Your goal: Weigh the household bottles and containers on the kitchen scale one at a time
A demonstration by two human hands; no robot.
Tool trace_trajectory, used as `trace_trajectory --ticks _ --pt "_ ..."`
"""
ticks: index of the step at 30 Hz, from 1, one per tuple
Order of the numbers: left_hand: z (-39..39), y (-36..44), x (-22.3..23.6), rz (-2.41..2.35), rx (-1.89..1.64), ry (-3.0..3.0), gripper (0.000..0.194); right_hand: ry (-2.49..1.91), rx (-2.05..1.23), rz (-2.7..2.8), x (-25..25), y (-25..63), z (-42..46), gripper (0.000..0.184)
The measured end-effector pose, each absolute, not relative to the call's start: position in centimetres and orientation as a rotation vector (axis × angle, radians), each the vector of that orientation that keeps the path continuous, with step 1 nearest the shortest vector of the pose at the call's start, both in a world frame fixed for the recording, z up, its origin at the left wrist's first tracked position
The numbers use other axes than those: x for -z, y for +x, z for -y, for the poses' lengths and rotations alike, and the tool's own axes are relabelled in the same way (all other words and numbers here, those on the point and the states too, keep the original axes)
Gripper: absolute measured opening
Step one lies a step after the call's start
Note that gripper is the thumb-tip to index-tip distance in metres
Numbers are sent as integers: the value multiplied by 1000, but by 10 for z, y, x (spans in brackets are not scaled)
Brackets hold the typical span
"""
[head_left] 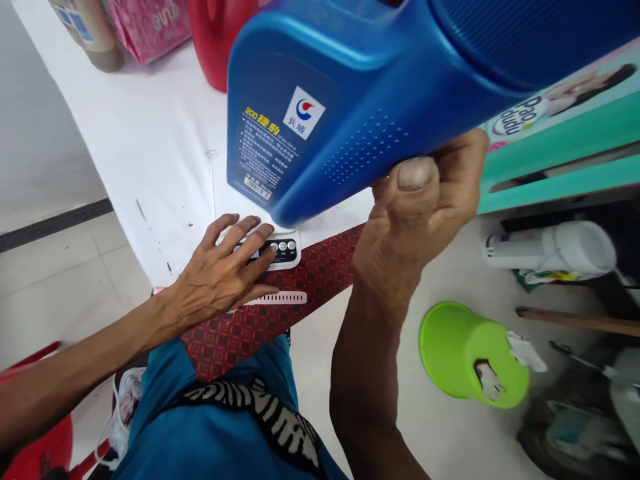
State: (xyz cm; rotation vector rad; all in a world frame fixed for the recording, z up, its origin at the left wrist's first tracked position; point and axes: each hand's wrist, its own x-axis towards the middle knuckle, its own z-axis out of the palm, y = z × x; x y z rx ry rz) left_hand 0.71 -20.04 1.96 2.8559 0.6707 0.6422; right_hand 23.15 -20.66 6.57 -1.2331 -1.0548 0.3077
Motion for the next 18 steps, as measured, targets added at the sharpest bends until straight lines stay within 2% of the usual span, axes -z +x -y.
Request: trace_trajectory --ticks 4,6,8,12,18 --pt "192 -14 -34 -672 -912 2748 31 -1042 -413 1134 -63 225 197 66" --pt "172 -24 -36 -875 -1158 2608 22 -1059 -418 1124 -65 214 192 62" --pt "141 -29 -32 -1183 -1322 2338 22 -1087 -393 1084 -69 202 189 53" --pt "73 -17 -12 -1416 -1279 1842 33 -1107 -376 962 -77 187 182 41" --pt "34 11 3 -1339 -1074 1734 23 -1179 -193 932 -84 204 116 50"
